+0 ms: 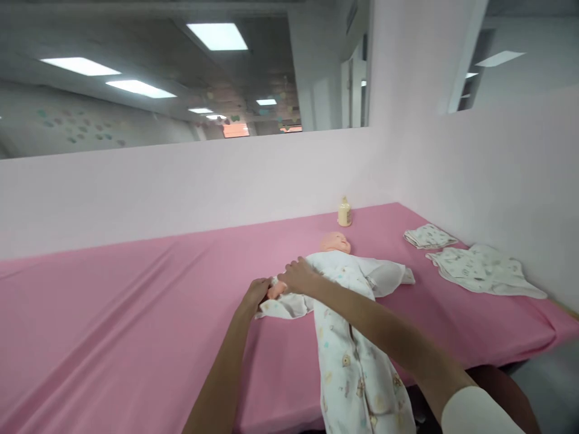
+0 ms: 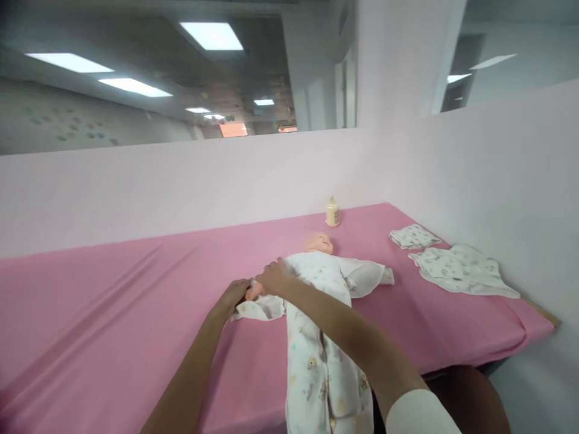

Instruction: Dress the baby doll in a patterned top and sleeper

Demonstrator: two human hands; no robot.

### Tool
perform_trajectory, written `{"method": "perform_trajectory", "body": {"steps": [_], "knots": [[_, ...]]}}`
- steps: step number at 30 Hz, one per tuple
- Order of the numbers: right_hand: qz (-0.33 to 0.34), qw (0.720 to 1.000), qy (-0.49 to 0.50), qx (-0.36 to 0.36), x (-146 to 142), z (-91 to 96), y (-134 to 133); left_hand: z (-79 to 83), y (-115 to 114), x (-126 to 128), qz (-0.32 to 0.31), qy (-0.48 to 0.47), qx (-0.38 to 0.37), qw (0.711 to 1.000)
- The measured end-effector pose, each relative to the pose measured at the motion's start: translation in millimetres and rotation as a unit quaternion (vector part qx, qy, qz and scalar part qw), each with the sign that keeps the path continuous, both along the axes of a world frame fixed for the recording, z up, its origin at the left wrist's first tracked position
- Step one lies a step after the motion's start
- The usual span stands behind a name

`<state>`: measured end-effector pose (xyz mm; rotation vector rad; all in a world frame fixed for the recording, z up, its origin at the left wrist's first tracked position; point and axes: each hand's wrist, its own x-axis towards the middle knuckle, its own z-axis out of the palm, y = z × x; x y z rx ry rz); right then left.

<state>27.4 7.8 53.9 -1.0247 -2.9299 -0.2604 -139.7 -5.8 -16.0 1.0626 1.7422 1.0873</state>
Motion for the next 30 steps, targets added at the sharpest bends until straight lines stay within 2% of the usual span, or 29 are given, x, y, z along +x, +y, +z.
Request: {"method": "perform_trajectory", "body": {"steps": [2,4,6,7,8,9,10,12,14,15,17,19,20,21,24,30], "knots": [[0.012,1.000,0.013,-0.007,-3,-0.5,-3,2.2,0,-3,-0.016,0.013,0.001,1.000],[0.029,0.997,0.066,-0.001,10,1.6,-5,5.2,1,-6,-0.028,0.023,-0.006,0.999],[0.022,0.988,0.153,0.012,45,3.3,-7,10.2,2,-8,-0.030,0.050,-0.019,0.998],[-0.007,0.980,0.199,0.018,71,2.8,-8,14.0,1,-8,-0.017,0.089,-0.025,0.996],[-0.064,0.970,0.236,0.019,102,0.8,-8,18.7,0,-6,0.007,0.147,-0.027,0.989],[-0.153,0.953,0.262,0.014,136,-2.8,-9,24.5,-1,-2,0.039,0.216,-0.022,0.975],[-0.262,0.924,0.276,0.008,171,-8.1,-9,31.3,-2,6,0.069,0.284,-0.007,0.956],[-0.382,0.883,0.274,0.004,238,-23.0,-8,47.6,-5,31,0.092,0.374,0.051,0.921],[-0.479,0.840,0.249,-0.053,287,-41.0,-6,65.6,-5,69,0.029,0.391,0.128,0.911],[-0.484,0.836,0.250,-0.072,302,-50.0,-5,74.0,-3,92,-0.028,0.387,0.158,0.908],[-0.477,0.834,0.254,-0.111,314,-65.6,0,86.9,5,139,-0.174,0.378,0.209,0.885],[-0.455,0.840,0.268,-0.126,310,-76.0,4,92.2,18,181,-0.317,0.393,0.233,0.831],[-0.449,0.841,0.273,-0.129,306,-79.2,6,91.9,24,198,-0.373,0.414,0.220,0.801],[-0.444,0.842,0.277,-0.128,303,-81.1,8,90.2,31,211,-0.403,0.437,0.195,0.780],[-0.434,0.848,0.282,-0.116,307,-81.0,13,81.6,42,230,-0.431,0.494,0.116,0.746],[-0.472,0.837,0.267,-0.069,364,-71.0,27,73.5,41,220,-0.420,0.526,0.082,0.735]]}}
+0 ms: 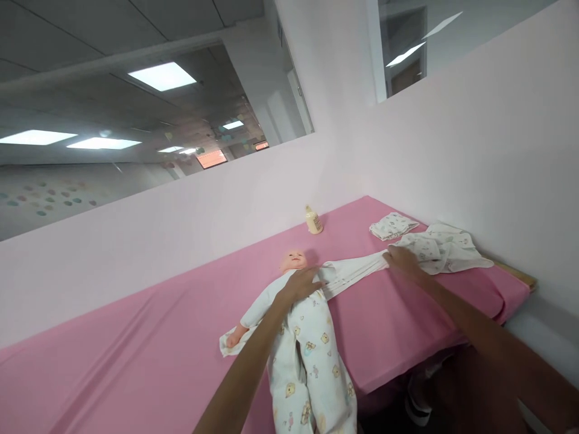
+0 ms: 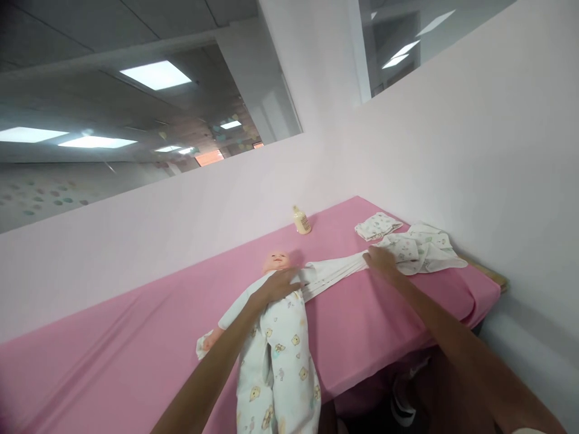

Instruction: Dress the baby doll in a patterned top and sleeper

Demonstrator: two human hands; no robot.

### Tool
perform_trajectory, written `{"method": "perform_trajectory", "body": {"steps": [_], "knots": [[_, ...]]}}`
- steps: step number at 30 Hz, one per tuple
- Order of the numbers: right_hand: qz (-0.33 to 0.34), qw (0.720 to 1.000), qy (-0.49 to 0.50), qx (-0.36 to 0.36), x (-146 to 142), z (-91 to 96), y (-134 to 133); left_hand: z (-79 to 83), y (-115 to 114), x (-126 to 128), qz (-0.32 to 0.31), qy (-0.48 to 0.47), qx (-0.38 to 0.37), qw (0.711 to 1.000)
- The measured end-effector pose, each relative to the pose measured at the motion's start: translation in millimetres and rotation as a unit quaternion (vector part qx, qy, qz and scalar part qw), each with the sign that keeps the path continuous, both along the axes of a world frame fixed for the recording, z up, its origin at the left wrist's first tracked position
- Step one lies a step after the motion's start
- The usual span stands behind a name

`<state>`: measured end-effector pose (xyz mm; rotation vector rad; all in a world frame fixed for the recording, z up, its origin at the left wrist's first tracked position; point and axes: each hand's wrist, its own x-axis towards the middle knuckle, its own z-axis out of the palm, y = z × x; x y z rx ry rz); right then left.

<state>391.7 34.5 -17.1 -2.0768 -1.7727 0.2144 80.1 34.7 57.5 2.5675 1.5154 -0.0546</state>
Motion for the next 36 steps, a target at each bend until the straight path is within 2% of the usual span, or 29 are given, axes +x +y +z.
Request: {"method": "perform_trajectory", "body": {"steps": [3,7,9,11,14,18,23,27,36], "knots": [[-0.027,0.999,-0.018,0.002,11,-0.9,3,-1.2,0,-6,0.014,0.023,0.000,1.000],[-0.039,0.997,-0.058,0.024,-7,-0.9,-5,-3.7,3,0,0.015,0.048,0.005,0.999],[-0.027,0.996,-0.074,0.051,-29,4.8,-10,-6.1,6,11,-0.012,0.055,0.011,0.998],[0.022,0.995,-0.061,0.077,-57,13.4,-13,-10.1,10,25,-0.044,0.064,0.017,0.997],[0.088,0.993,0.027,0.075,-104,24.8,-12,-18.0,19,45,-0.083,0.066,0.022,0.994],[0.091,0.991,0.066,0.071,-142,24.1,-12,-26.4,30,53,-0.117,0.061,0.021,0.991],[0.053,0.993,0.052,0.087,-145,7.7,-17,-31.5,35,50,-0.103,0.067,0.035,0.992],[0.032,0.996,0.015,0.085,-141,4.8,-14,-33.8,35,53,-0.088,0.075,0.034,0.993],[0.068,0.996,-0.019,0.058,-134,4.0,-5,-33.3,35,54,-0.073,0.081,0.017,0.994]]}}
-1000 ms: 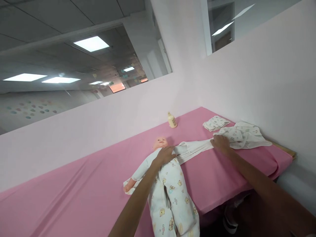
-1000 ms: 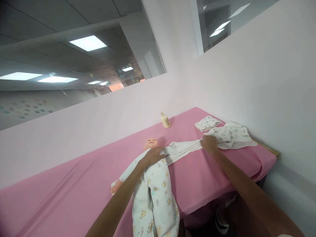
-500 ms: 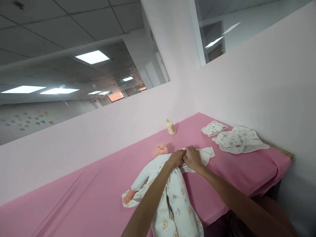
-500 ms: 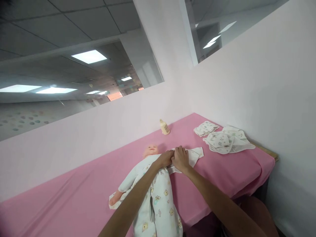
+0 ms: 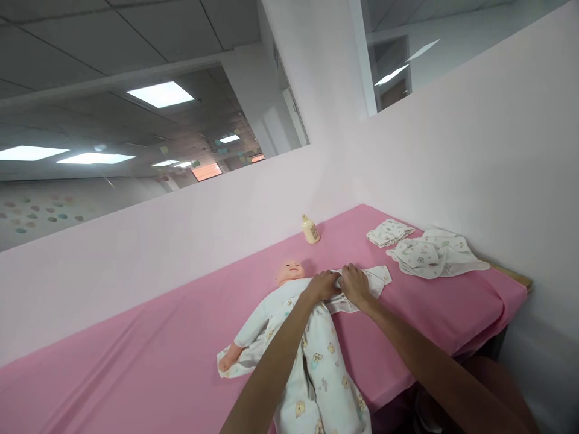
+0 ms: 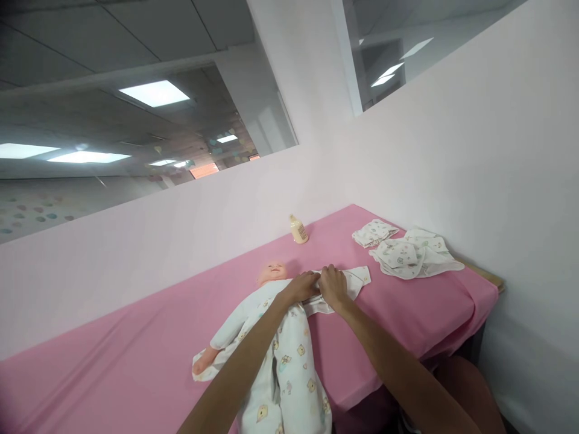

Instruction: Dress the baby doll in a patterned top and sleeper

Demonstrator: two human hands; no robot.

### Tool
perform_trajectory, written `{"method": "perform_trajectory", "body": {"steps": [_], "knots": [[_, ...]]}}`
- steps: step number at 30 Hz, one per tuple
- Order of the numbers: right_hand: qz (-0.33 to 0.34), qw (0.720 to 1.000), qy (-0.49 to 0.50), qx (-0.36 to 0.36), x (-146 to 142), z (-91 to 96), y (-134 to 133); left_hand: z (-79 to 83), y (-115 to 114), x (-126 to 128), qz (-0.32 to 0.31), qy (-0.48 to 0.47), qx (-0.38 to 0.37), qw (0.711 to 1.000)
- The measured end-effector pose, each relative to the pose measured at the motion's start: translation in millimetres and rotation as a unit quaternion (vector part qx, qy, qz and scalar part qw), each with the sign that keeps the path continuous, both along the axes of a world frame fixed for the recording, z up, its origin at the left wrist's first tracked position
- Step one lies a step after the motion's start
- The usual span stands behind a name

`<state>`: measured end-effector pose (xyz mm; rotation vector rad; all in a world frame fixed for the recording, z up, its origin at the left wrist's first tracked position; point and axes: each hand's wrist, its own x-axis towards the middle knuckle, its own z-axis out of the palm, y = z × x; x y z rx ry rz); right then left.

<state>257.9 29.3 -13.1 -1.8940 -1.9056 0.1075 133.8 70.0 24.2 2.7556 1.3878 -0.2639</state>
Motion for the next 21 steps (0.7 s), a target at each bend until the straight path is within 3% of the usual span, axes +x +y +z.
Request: {"method": "perform_trajectory", "body": {"steps": [13,21], "knots": [[-0.074,0.996,0.013,-0.053,47,-11.8,8,17.5,-9,-24,-0.005,-0.084,-0.017,0.996],[-0.062,0.993,0.061,-0.080,62,-9.3,15,28.9,-10,-33,0.008,-0.193,-0.120,0.974]]}}
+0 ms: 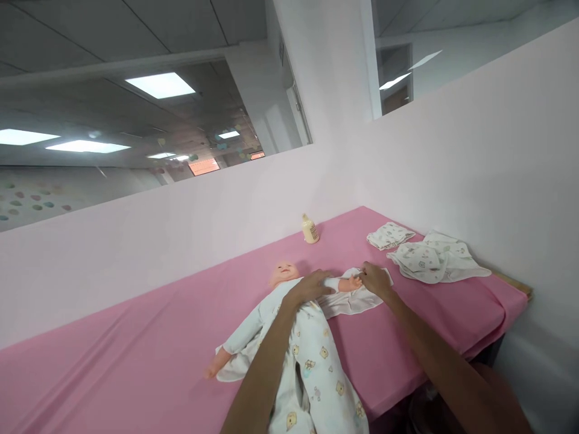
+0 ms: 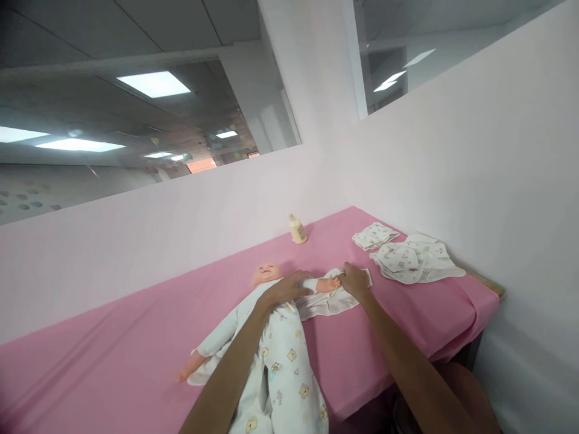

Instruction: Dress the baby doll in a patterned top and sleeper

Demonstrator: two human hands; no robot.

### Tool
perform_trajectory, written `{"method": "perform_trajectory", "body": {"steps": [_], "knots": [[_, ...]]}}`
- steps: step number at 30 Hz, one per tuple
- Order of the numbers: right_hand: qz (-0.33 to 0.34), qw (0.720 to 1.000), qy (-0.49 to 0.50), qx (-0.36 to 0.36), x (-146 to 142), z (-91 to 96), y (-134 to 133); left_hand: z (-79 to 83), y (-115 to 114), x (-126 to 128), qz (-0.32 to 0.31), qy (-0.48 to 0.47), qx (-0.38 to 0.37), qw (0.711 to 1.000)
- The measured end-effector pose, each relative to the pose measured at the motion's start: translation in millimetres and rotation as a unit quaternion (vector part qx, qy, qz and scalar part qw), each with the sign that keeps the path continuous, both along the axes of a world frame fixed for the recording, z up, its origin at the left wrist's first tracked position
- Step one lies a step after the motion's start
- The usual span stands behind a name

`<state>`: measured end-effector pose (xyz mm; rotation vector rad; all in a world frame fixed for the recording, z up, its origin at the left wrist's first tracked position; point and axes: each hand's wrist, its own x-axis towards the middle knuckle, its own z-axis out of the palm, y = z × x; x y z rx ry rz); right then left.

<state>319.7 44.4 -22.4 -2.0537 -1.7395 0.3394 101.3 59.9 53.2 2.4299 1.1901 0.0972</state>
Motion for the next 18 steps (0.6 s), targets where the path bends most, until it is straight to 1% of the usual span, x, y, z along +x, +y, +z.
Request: {"method": "perform_trajectory", "body": {"steps": [2,4,9,12,14,15,16,18], "knots": [[0.009,1.000,0.005,0.003,0,-0.9,0,0.2,-1,0,0.008,-0.026,0.008,1.000],[0.010,1.000,-0.003,0.009,-5,-1.8,-2,-1.7,-1,1,0.017,-0.028,0.030,0.999],[-0.019,0.998,-0.056,0.023,-21,-2.1,-13,-11.9,0,13,0.045,0.052,0.084,0.994],[-0.038,0.991,-0.112,0.055,-27,-2.8,-22,-13.1,-1,15,0.081,0.061,0.102,0.990],[-0.031,0.981,-0.154,0.114,-29,-3.6,-29,-10.0,-7,6,0.102,0.039,0.119,0.987],[-0.021,0.974,-0.167,0.151,-31,-3.8,-33,-7.9,-13,-2,0.113,0.011,0.132,0.985],[-0.008,0.967,-0.173,0.188,-32,-3.9,-37,-6.0,-21,-12,0.125,-0.028,0.146,0.981],[0.023,0.954,-0.166,0.248,-38,-3.5,-44,-3.8,-42,-41,0.156,-0.132,0.164,0.965]]}}
